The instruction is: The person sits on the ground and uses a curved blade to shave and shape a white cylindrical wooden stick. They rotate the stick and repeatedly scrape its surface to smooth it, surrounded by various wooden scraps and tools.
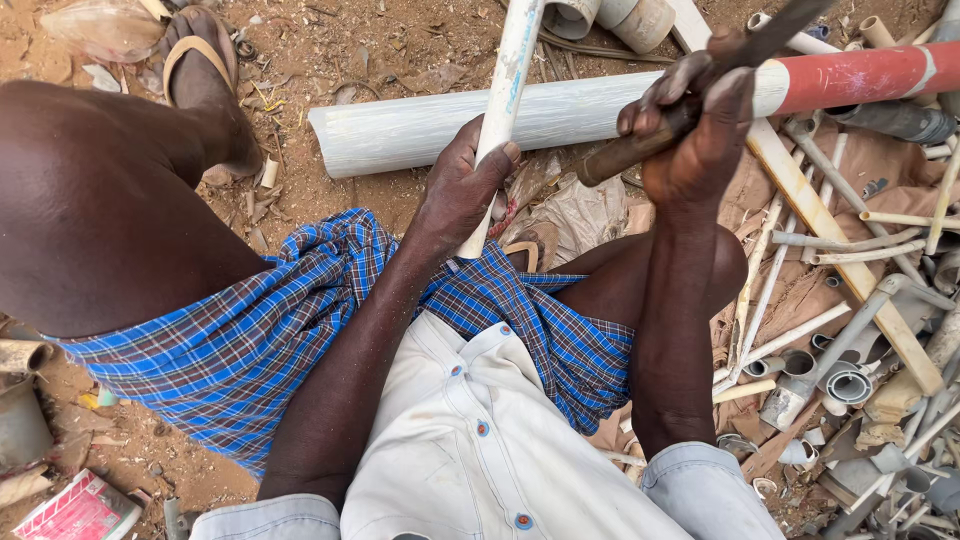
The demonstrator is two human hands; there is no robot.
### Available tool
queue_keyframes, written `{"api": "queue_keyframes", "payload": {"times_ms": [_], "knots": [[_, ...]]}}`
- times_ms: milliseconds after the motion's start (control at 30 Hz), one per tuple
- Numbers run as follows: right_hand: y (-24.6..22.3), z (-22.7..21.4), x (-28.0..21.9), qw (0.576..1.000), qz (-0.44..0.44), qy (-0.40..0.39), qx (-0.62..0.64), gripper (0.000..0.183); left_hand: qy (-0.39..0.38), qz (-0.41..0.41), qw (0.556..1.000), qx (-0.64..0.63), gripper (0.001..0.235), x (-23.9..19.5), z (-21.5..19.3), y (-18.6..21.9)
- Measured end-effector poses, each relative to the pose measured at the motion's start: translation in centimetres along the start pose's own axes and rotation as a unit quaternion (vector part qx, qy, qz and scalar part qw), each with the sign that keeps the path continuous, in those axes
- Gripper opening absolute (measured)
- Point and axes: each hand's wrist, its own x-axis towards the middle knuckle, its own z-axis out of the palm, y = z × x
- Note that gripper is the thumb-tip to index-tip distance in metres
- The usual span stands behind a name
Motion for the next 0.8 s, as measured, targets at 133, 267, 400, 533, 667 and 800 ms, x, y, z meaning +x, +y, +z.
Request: {"api": "queue_keyframes", "payload": {"times_ms": [133, 267, 400, 533, 667, 800], "knots": [[1.1, -1.3, -1.2, 0.996, 0.035, -0.003, -0.086, 0.040, 0.011, -0.039, 0.997, -0.060, 0.065, 0.2, 0.7, -0.5], [1.4, -1.1, -1.1, 0.988, 0.023, -0.006, -0.152, 0.054, 0.007, -0.018, 0.997, -0.075, 0.065, 0.3, 0.6, -0.8], [2.1, -1.1, -1.1, 0.962, -0.014, -0.045, -0.268, 0.038, 0.009, -0.010, 1.000, -0.020, 0.063, 0.1, 0.8, -1.3], [3.7, -1.1, -1.1, 0.904, 0.021, -0.066, -0.423, 0.051, 0.014, -0.008, 1.000, -0.019, 0.061, -0.2, 0.7, -1.4], [4.3, -0.6, -1.0, 0.880, 0.000, -0.097, -0.464, 0.057, 0.021, -0.011, 0.999, -0.029, 0.060, -0.2, 0.7, -0.7], [4.1, -0.2, -1.2, 0.903, 0.041, -0.061, -0.423, 0.050, 0.019, -0.023, 1.000, 0.005, 0.059, -0.4, 0.9, -0.6]]}}
